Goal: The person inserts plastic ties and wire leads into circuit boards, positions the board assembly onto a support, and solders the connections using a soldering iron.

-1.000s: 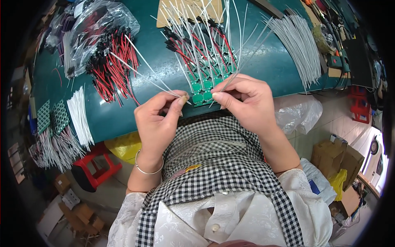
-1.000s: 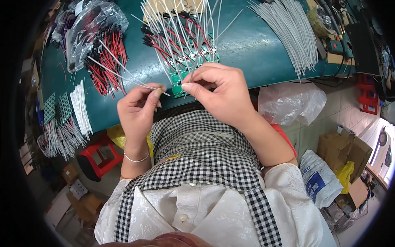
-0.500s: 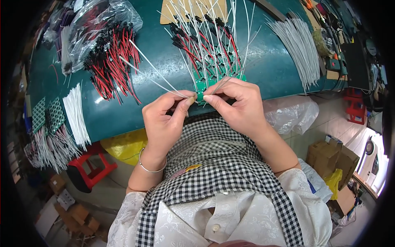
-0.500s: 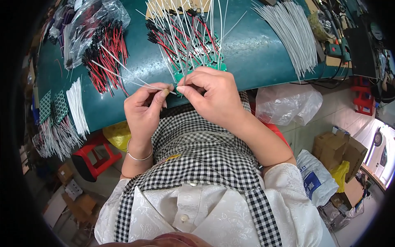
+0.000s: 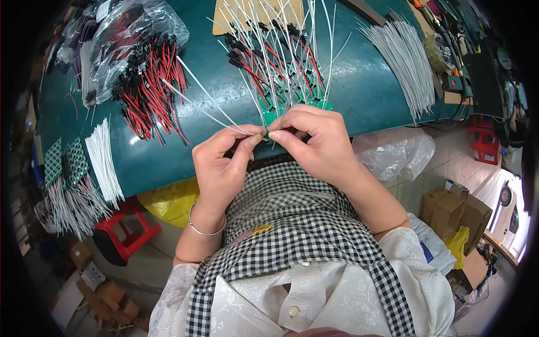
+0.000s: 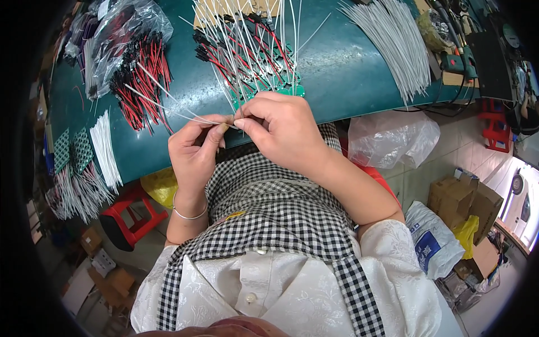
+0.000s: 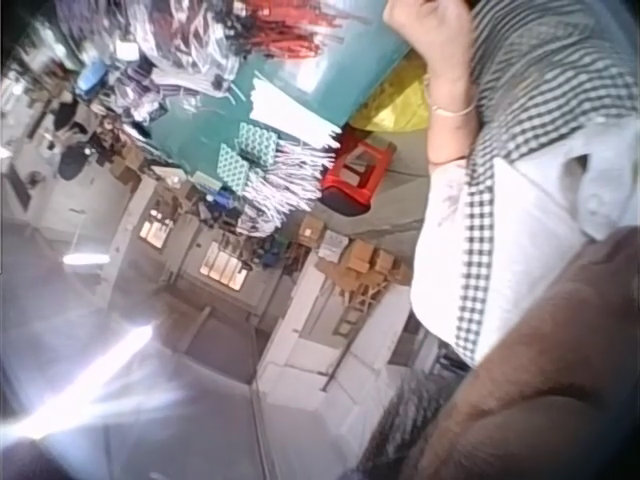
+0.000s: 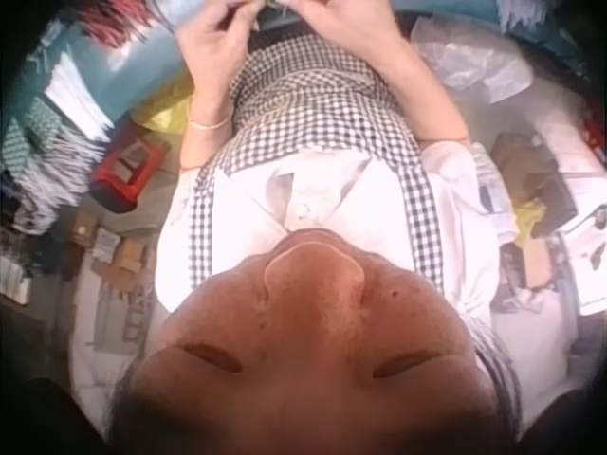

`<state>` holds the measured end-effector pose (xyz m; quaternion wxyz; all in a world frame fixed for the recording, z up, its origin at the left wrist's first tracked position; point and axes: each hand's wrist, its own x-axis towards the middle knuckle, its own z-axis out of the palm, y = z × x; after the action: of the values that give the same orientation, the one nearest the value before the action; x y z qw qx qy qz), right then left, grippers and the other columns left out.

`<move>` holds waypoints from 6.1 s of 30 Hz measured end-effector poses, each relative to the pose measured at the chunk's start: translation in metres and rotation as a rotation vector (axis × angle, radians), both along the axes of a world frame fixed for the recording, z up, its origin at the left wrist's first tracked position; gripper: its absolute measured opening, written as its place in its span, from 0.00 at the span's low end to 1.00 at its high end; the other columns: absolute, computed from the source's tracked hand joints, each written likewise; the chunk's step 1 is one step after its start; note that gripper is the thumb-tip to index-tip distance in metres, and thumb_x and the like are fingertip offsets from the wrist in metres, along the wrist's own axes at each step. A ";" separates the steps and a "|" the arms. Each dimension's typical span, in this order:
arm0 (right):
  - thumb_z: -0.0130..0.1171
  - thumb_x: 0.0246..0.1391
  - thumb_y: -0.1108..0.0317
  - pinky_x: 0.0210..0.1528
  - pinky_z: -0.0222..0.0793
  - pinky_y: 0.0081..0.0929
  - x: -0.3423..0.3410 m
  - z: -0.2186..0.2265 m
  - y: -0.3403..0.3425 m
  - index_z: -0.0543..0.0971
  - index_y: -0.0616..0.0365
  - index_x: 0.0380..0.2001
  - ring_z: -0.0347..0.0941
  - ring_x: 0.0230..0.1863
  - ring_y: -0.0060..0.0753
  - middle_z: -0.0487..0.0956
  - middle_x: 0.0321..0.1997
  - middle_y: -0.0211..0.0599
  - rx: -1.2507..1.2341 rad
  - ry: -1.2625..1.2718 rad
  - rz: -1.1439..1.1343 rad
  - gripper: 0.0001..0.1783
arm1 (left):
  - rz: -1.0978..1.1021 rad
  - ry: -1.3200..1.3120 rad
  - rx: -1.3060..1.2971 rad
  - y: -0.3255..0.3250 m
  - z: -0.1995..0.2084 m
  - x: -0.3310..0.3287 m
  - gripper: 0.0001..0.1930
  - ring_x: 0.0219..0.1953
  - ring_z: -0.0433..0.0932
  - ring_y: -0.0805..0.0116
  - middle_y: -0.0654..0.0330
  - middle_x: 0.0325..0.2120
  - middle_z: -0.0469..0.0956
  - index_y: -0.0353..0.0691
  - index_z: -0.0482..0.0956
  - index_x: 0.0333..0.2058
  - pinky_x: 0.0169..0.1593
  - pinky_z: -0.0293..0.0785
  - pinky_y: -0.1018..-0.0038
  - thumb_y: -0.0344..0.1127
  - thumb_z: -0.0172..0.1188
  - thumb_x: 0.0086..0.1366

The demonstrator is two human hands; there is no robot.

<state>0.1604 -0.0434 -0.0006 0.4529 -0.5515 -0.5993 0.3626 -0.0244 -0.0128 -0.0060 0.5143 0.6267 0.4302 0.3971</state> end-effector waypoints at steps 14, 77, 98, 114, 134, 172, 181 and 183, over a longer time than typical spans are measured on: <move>0.60 0.52 0.75 0.33 0.72 0.37 -0.001 0.005 0.001 0.82 0.63 0.41 0.76 0.29 0.45 0.79 0.30 0.44 0.020 -0.104 0.028 0.12 | 0.001 -0.026 0.002 0.000 -0.005 -0.001 0.07 0.24 0.75 0.82 0.59 0.33 0.85 0.31 0.85 0.38 0.27 0.71 0.83 0.18 0.62 0.61; 0.66 0.49 0.80 0.25 0.67 0.17 0.014 0.031 -0.020 0.84 0.61 0.40 0.71 0.22 0.17 0.79 0.27 0.32 -0.009 -0.102 0.095 0.13 | 0.355 0.884 0.403 0.008 0.001 -0.077 0.04 0.38 0.74 0.59 0.61 0.30 0.77 0.41 0.77 0.32 0.44 0.62 0.65 0.30 0.64 0.61; 0.64 0.52 0.79 0.28 0.72 0.22 0.016 0.010 -0.006 0.82 0.63 0.33 0.77 0.24 0.27 0.82 0.29 0.38 -0.040 -0.129 -0.128 0.04 | 0.552 0.921 0.531 0.072 0.012 -0.094 0.14 0.24 0.75 0.63 0.59 0.25 0.78 0.36 0.80 0.30 0.29 0.72 0.69 0.42 0.70 0.58; 0.62 0.51 0.85 0.28 0.74 0.18 0.007 0.005 0.002 0.82 0.67 0.32 0.79 0.27 0.23 0.82 0.29 0.38 0.059 -0.193 -0.078 0.06 | 0.510 0.768 0.207 0.060 0.007 -0.085 0.14 0.20 0.68 0.72 0.61 0.19 0.74 0.32 0.78 0.22 0.27 0.66 0.72 0.36 0.71 0.56; 0.63 0.46 0.81 0.30 0.75 0.36 0.003 0.011 0.006 0.79 0.60 0.30 0.79 0.28 0.44 0.80 0.27 0.41 0.203 -0.400 -0.041 0.07 | 0.397 0.406 0.248 0.030 0.009 -0.057 0.08 0.18 0.65 0.84 0.64 0.19 0.76 0.31 0.84 0.30 0.23 0.60 0.82 0.31 0.67 0.62; 0.59 0.56 0.82 0.28 0.75 0.19 0.030 0.023 -0.003 0.81 0.71 0.34 0.78 0.28 0.24 0.82 0.32 0.42 -0.300 0.381 -0.029 0.03 | -0.144 0.058 -0.095 -0.008 0.029 -0.018 0.02 0.23 0.73 0.82 0.62 0.24 0.80 0.33 0.83 0.32 0.27 0.69 0.82 0.25 0.65 0.60; 0.64 0.52 0.81 0.27 0.72 0.21 0.020 0.003 -0.002 0.82 0.64 0.32 0.78 0.24 0.24 0.82 0.28 0.39 -0.016 -0.084 -0.160 0.04 | 0.240 0.693 0.425 0.026 0.010 -0.039 0.14 0.29 0.76 0.58 0.59 0.28 0.75 0.37 0.77 0.27 0.33 0.71 0.65 0.35 0.75 0.50; 0.64 0.51 0.81 0.27 0.72 0.21 0.020 0.003 -0.003 0.82 0.64 0.31 0.78 0.24 0.26 0.83 0.28 0.40 -0.003 -0.115 -0.183 0.03 | 0.234 0.696 0.397 0.023 0.007 -0.036 0.13 0.29 0.76 0.58 0.59 0.27 0.75 0.37 0.77 0.27 0.33 0.71 0.66 0.34 0.74 0.50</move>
<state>0.1800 -0.0465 0.0025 0.4479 -0.6246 -0.5709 0.2885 -0.0601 0.0102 0.0014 0.1588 0.7574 0.5617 0.2926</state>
